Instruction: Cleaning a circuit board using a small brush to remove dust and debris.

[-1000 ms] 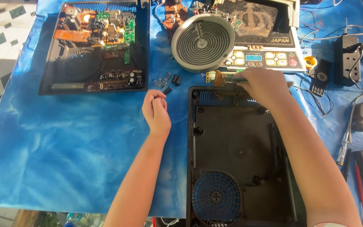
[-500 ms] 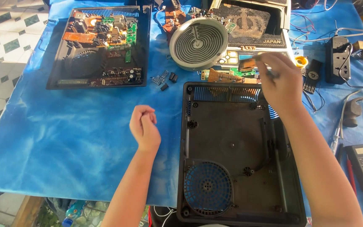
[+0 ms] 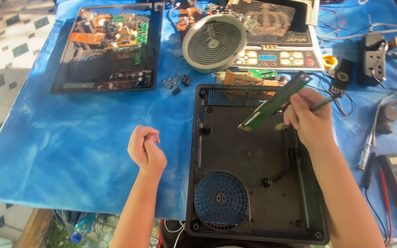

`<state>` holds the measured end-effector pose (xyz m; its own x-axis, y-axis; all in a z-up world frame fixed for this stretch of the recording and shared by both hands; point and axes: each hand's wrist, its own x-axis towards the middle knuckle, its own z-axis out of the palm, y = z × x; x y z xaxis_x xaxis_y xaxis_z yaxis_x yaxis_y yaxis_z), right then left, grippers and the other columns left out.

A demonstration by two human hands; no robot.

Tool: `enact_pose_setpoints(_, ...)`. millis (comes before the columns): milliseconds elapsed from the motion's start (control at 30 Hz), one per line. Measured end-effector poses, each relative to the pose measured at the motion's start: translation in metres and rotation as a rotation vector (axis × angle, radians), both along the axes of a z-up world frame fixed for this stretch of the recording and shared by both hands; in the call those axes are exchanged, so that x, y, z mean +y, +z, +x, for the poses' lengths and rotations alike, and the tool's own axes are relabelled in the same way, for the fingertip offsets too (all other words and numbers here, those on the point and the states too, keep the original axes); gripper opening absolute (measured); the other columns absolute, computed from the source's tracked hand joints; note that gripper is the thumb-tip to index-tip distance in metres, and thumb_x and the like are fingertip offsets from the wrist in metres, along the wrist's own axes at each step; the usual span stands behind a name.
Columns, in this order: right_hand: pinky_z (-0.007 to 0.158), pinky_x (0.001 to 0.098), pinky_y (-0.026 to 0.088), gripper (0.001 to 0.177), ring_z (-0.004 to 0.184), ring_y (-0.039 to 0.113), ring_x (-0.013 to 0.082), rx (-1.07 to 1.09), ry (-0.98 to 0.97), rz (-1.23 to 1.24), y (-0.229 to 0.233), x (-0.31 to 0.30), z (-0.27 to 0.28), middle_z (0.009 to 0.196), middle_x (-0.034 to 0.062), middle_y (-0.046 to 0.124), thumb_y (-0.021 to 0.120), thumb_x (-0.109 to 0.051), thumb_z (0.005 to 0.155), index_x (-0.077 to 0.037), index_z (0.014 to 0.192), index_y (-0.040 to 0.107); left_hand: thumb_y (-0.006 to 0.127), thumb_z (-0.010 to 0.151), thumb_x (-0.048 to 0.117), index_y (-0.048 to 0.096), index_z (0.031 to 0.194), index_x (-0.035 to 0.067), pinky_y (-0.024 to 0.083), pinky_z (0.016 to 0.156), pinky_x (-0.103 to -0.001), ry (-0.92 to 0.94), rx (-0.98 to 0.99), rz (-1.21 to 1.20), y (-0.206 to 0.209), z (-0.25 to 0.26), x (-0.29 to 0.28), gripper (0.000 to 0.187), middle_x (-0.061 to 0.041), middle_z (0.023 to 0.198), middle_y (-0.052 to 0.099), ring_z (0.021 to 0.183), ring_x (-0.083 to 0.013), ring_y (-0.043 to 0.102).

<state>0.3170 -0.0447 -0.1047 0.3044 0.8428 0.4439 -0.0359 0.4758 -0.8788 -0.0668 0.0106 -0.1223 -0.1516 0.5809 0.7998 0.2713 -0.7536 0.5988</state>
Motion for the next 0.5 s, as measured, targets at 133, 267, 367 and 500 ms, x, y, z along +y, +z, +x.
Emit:
enact_pose_setpoints(133, 0.046, 0.0286, 0.050, 0.014, 0.034, 0.039, 0.0071, 0.113, -0.043, -0.099, -0.014, 0.002, 0.007, 0.084, 0.0188, 0.065, 0.048, 0.001, 0.110, 0.003, 0.113, 0.061, 0.043, 0.086, -0.006, 0.061, 0.075, 0.011, 0.044, 0.053, -0.027, 0.001, 0.003, 0.060, 0.011, 0.036, 0.034, 0.027, 0.003, 0.053, 0.048, 0.047, -0.0135, 0.042)
enact_pose_setpoints(267, 0.047, 0.0293, 0.049, 0.016, 0.033, 0.040, 0.0058, 0.101, -0.078, -0.136, -0.012, 0.001, 0.004, 0.081, 0.0171, 0.067, 0.051, 0.003, 0.105, 0.004, 0.109, 0.066, 0.043, 0.090, -0.004, 0.062, 0.087, 0.009, 0.048, 0.063, -0.033, -0.196, 0.017, 0.010, 0.057, 0.087, 0.037, 0.023, -0.003, 0.062, 0.053, 0.058, -0.0208, 0.052)
enact_pose_setpoints(367, 0.047, 0.0288, 0.050, 0.012, 0.030, 0.040, 0.0083, 0.032, -0.053, -0.130, 0.003, -0.004, -0.007, 0.066, 0.0144, 0.061, 0.055, 0.005, 0.101, 0.006, 0.100, 0.067, 0.043, 0.101, 0.014, 0.053, 0.119, -0.004, 0.052, 0.082, -0.047, -0.591, 0.046, -0.289, 0.081, 0.128, 0.023, 0.027, -0.025, 0.097, 0.055, 0.090, -0.0353, 0.061)
enact_pose_setpoints(500, 0.050, 0.0277, 0.054, 0.013, 0.030, 0.045, 0.0089, -0.066, -0.022, -0.181, 0.025, -0.014, -0.022, 0.054, 0.0147, 0.059, 0.060, 0.003, 0.100, 0.009, 0.093, 0.069, 0.051, 0.107, 0.030, 0.048, 0.147, -0.007, 0.060, 0.089, -0.058, -0.971, 0.226, -0.752, 0.083, 0.160, 0.009, 0.054, -0.035, 0.125, 0.061, 0.107, -0.0482, 0.070)
